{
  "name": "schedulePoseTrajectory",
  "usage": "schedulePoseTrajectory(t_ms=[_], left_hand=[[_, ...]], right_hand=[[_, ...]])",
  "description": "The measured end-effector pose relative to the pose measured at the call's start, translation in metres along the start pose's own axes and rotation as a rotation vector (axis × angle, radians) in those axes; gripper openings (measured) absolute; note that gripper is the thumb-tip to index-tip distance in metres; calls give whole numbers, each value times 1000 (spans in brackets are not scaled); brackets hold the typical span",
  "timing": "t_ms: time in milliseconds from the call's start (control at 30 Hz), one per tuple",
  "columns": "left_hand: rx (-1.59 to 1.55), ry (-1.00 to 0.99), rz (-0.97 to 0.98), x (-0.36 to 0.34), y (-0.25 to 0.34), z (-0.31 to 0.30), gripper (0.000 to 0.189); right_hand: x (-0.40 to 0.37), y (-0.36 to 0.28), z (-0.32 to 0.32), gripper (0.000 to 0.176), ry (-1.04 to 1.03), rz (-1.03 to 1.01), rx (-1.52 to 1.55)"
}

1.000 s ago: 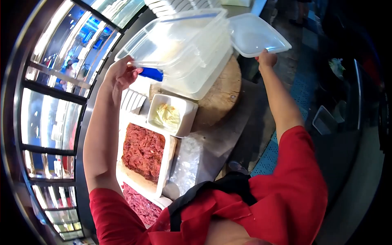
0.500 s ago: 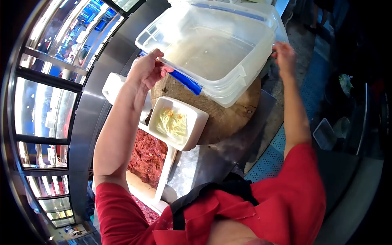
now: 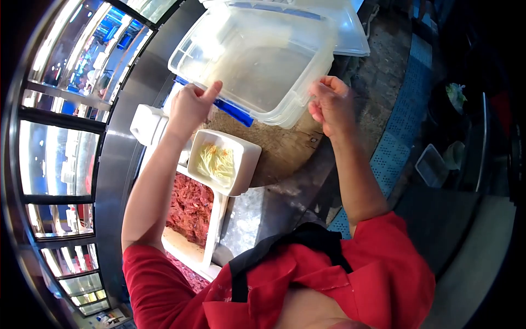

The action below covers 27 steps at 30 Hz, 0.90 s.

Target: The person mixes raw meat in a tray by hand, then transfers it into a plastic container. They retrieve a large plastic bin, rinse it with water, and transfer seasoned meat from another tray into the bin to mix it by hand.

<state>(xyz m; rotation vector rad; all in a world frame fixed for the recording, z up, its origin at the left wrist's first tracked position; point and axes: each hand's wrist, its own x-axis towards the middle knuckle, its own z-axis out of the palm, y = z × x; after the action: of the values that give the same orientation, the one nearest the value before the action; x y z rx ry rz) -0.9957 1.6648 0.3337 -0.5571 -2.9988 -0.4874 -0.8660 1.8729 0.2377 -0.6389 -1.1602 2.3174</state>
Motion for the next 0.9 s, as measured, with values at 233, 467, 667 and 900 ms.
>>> schedulePoseTrajectory(t_ms=[233, 467, 667, 900], left_hand=[[168, 38, 774, -58, 92, 10, 40], [240, 54, 769, -44, 101, 28, 15], [114, -23, 671, -49, 93, -19, 10], [97, -52, 730, -48, 78, -48, 10]], right_hand=[[7, -1, -5, 11, -107, 96, 179], [8, 5, -3, 14, -200, 164, 240], [-20, -14, 29, 19, -122, 88, 183], [-43, -23, 58, 17, -32, 76, 206]])
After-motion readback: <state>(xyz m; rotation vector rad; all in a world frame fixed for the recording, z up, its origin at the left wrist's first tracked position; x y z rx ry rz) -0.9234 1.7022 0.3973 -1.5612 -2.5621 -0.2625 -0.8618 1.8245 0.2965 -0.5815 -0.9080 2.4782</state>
